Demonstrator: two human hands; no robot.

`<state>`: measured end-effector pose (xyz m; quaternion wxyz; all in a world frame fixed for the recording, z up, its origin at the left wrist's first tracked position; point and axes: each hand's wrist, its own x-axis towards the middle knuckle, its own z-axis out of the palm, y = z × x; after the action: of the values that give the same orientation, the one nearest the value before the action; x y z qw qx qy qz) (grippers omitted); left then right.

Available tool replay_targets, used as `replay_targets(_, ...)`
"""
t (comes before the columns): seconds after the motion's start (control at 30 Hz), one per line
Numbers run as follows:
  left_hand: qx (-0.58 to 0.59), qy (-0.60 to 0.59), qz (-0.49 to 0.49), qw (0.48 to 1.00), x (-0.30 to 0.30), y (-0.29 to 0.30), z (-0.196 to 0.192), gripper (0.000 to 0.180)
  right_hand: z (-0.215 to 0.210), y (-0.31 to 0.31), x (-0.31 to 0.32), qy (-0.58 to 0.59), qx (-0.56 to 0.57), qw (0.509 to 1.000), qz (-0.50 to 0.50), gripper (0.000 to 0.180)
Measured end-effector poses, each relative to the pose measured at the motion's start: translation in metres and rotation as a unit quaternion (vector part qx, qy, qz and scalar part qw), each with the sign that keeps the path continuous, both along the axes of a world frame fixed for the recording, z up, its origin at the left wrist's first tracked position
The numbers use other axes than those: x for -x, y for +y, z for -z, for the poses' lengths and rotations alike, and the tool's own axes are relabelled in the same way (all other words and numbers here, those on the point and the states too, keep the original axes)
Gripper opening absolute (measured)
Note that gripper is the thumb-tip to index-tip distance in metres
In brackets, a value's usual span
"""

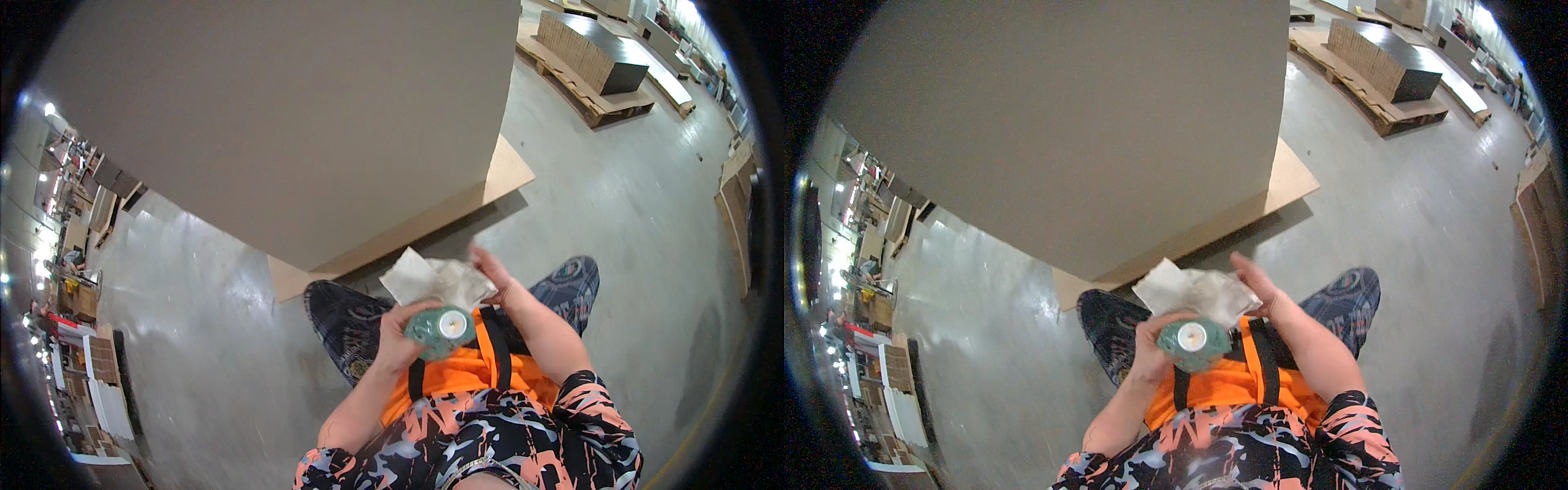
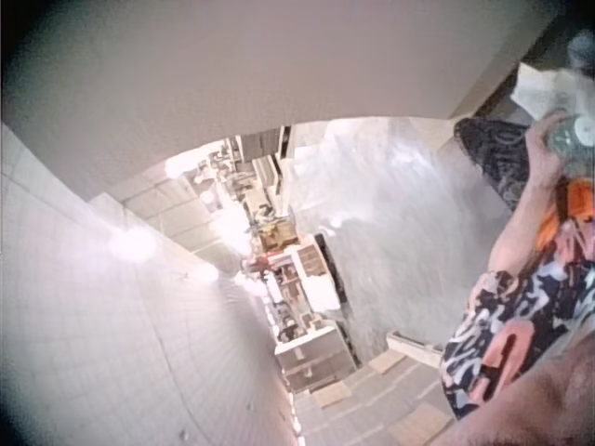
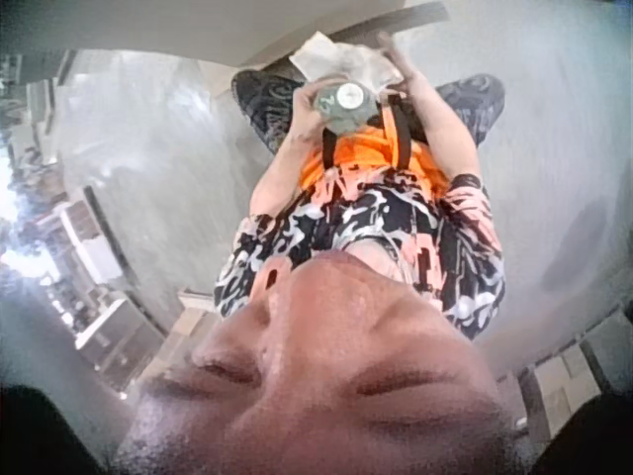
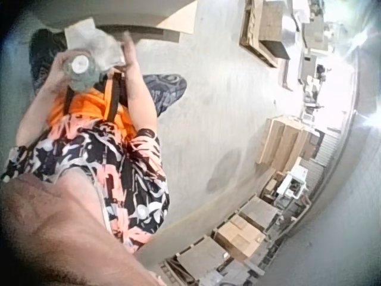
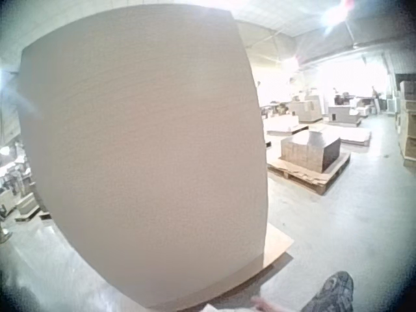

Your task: The person cleans furniture panels by applying liquid from a bottle onto a cloth and wiping the surfaces and edges of the stacked white panels.

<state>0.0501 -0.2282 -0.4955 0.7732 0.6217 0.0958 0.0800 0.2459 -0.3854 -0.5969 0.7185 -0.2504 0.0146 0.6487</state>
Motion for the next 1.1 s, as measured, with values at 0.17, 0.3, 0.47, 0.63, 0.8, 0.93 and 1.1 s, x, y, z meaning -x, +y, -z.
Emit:
replay_targets(0.17, -0.001, 0.008, -0.021, 1.000, 0.030, -0.006, -0.008, 0.050, -0.071, -0.030, 0.046, -0.297, -0.018, 0.952, 0.073, 0.063)
replay_targets(0.3, -0.026, 0.042, -0.022, 0.999, 0.041, -0.004, -0.020, 0.051, -0.082, -0.026, 0.059, -0.238, -0.064, 0.965, 0.093, 0.060)
replay_targets(0.47, 0.015, 0.085, -0.056, 0.995, 0.051, -0.005, -0.019, 0.053, -0.084, -0.014, 0.098, -0.167, -0.045, 0.977, 0.127, 0.066)
replay_targets(0.63, 0.115, 0.020, -0.080, 0.990, 0.044, 0.001, -0.003, 0.059, -0.100, -0.015, 0.092, -0.071, 0.005, 0.966, 0.249, 0.068)
replay_targets(0.8, 0.190, 0.057, -0.067, 0.978, 0.032, 0.006, -0.014, 0.065, -0.117, -0.031, 0.089, -0.092, -0.117, 0.943, 0.299, 0.072)
replay_targets(0.93, 0.250, 0.071, -0.056, 0.964, 0.016, -0.008, -0.020, 0.056, -0.112, -0.032, 0.097, -0.098, -0.103, 0.947, 0.289, 0.074)
replay_targets(1.1, 0.063, 0.066, -0.037, 0.995, 0.008, -0.011, -0.014, 0.057, -0.099, -0.028, 0.109, -0.133, -0.063, 0.953, 0.265, 0.079)
